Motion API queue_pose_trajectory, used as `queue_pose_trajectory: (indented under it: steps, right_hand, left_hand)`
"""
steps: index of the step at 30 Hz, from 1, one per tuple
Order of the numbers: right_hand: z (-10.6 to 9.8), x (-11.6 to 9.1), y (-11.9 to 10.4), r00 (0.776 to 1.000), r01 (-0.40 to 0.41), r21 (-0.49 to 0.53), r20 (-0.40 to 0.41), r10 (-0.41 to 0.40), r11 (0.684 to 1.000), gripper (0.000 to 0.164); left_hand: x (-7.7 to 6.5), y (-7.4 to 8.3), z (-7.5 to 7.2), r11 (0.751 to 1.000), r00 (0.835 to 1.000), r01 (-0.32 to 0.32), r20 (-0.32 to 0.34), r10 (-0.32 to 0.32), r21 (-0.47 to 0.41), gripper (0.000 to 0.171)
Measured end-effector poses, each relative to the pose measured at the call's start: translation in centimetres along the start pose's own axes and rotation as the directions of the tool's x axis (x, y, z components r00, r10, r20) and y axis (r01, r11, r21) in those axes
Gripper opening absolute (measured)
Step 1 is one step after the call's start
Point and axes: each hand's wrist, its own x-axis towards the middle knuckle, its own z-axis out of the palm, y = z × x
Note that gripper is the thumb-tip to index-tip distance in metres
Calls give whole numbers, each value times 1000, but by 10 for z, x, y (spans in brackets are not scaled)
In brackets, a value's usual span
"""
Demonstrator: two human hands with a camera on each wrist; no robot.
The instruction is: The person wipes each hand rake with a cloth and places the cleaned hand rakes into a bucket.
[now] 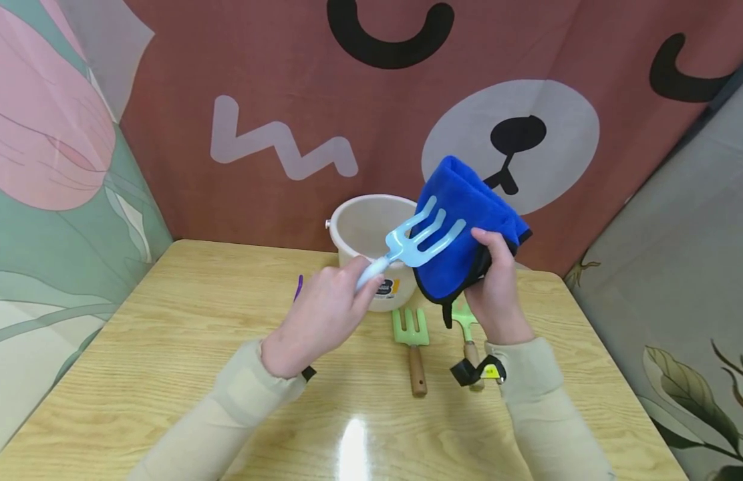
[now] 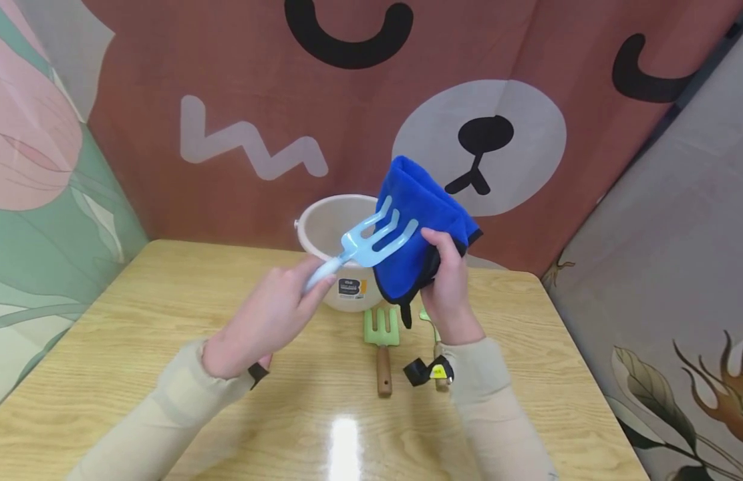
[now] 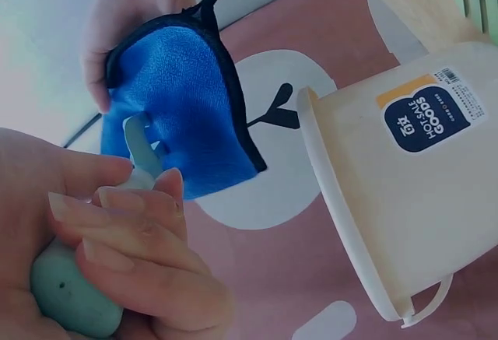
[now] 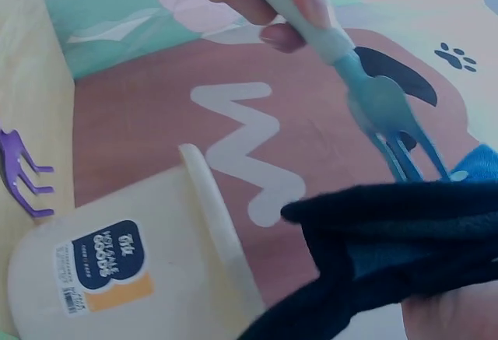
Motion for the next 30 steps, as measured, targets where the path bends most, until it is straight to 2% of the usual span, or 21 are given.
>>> queue_pose_trajectory:
  steps: [6, 14, 30]
  right_hand:
    - [-3, 0, -6, 999, 42, 5, -2, -42, 999, 71]
    - [-4, -1, -5, 1000, -7, 3, -8, 7, 1000, 69]
    - [5, -5, 10, 995, -103, 81, -6, 104, 991, 67]
  left_hand:
    - [-1, -1, 0, 1000, 1000, -11, -1, 11, 19, 22]
    - [-2, 0, -1, 1000, 1000, -10, 18, 10, -2, 22]
    - [-1, -3, -2, 1000, 999, 10, 49, -10, 0, 27]
